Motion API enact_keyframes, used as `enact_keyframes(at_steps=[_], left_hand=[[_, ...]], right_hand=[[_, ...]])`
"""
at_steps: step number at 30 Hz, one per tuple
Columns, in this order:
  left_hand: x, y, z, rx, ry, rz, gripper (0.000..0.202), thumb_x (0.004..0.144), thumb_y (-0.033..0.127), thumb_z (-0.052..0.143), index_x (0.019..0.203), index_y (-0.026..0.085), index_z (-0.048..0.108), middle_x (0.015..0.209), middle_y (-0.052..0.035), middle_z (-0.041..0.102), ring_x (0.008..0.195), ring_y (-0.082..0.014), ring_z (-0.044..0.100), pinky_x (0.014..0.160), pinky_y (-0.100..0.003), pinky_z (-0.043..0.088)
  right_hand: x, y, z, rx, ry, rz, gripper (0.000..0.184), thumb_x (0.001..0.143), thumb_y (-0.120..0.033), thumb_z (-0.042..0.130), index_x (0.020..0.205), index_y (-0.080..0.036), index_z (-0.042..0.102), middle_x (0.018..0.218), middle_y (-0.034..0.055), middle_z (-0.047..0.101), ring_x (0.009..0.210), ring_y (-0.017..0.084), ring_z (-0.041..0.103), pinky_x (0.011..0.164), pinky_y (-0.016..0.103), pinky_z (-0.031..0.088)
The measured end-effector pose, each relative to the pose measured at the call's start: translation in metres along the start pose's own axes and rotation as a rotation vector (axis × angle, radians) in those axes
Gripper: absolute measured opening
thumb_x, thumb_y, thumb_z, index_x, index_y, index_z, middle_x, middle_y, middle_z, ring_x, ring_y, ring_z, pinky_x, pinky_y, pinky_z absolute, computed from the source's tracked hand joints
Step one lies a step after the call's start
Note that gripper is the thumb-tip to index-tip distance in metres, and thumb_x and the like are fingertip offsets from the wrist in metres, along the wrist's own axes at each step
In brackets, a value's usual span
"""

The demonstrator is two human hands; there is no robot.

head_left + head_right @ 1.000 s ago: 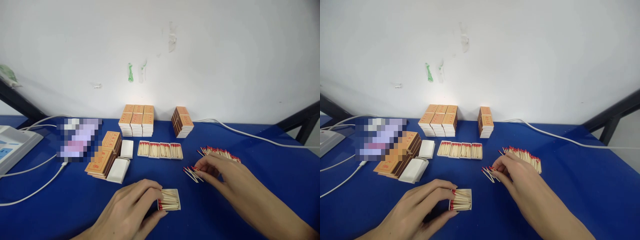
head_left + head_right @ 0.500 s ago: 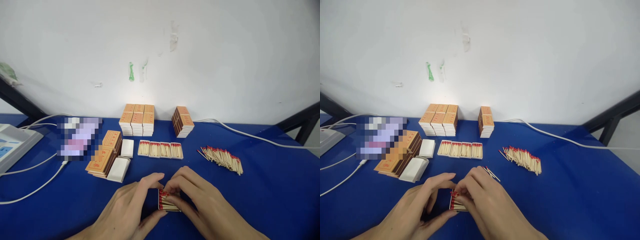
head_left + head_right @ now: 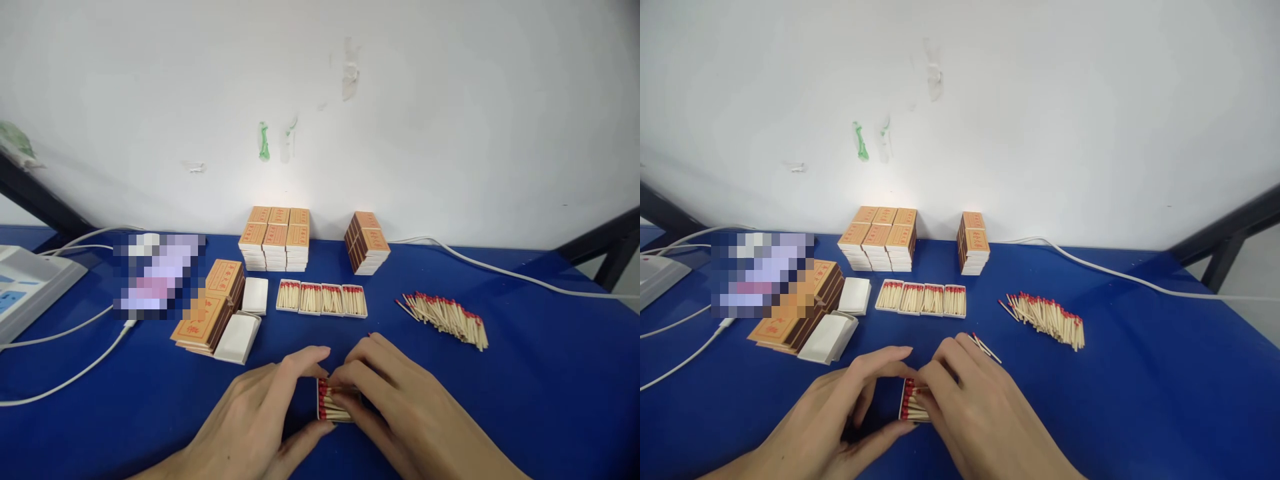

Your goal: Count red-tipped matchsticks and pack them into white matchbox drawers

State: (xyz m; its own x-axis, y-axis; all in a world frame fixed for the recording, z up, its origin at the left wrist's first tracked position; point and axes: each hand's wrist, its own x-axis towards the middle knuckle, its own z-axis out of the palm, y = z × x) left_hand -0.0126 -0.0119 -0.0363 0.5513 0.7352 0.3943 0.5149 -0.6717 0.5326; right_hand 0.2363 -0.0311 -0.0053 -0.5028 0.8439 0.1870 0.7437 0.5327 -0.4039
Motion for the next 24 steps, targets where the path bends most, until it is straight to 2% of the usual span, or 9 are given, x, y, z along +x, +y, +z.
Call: enact_keyframes(at_steps=[4,9,12,16,24], left_hand=[[0.0,0.002,-0.001,0.043,0.009,0.006,0.049,0.124,0.058,0.046,0.162,0.028,0.05,0.081,0.0042,0.073,0.049,-0.0144,0.058,0.052,-0.023,0.059],[0.0,0.001,-0.001,0.038,-0.001,0.012,0.049,0.123,0.058,0.047,0.162,0.028,0.048,0.106,-0.0009,0.084,0.051,-0.0131,0.058,0.057,-0.024,0.063],[-0.001,0.0,0.0,0.028,-0.011,-0.001,0.049,0.123,0.057,0.049,0.163,0.029,0.048,0.107,-0.0009,0.084,0.052,-0.0132,0.059,0.06,-0.025,0.064],[-0.001,-0.001,0.0,0.014,-0.006,-0.005,0.05,0.122,0.058,0.051,0.163,0.029,0.049,0.099,0.0007,0.081,0.052,-0.014,0.06,0.057,-0.024,0.063],[-0.003,-0.001,0.003,0.024,-0.014,-0.012,0.05,0.123,0.058,0.048,0.165,0.03,0.047,0.096,0.0005,0.079,0.053,-0.0148,0.058,0.056,-0.025,0.063]], right_hand=[[-0.002,0.001,-0.006,0.107,-0.021,0.066,0.016,0.111,-0.011,0.065,0.11,-0.024,0.074,0.108,0.0055,0.073,0.095,0.022,0.075,0.085,0.035,0.068],[-0.001,0.01,-0.02,0.282,-0.079,0.173,0.014,0.109,-0.015,0.074,0.109,-0.029,0.077,0.109,0.0003,0.074,0.092,0.016,0.077,0.08,0.026,0.064],[0.0,0.014,-0.022,0.333,-0.107,0.204,0.015,0.109,-0.014,0.075,0.105,-0.029,0.077,0.105,-0.0009,0.074,0.087,0.014,0.076,0.079,0.025,0.063],[0.001,0.014,-0.017,0.334,-0.117,0.215,0.017,0.107,-0.011,0.076,0.102,-0.027,0.076,0.103,-0.0012,0.074,0.086,0.014,0.075,0.077,0.024,0.061],[0.002,0.008,-0.01,0.287,-0.05,0.15,0.018,0.106,-0.008,0.076,0.1,-0.026,0.075,0.101,-0.0008,0.074,0.088,0.015,0.076,0.073,0.025,0.058]])
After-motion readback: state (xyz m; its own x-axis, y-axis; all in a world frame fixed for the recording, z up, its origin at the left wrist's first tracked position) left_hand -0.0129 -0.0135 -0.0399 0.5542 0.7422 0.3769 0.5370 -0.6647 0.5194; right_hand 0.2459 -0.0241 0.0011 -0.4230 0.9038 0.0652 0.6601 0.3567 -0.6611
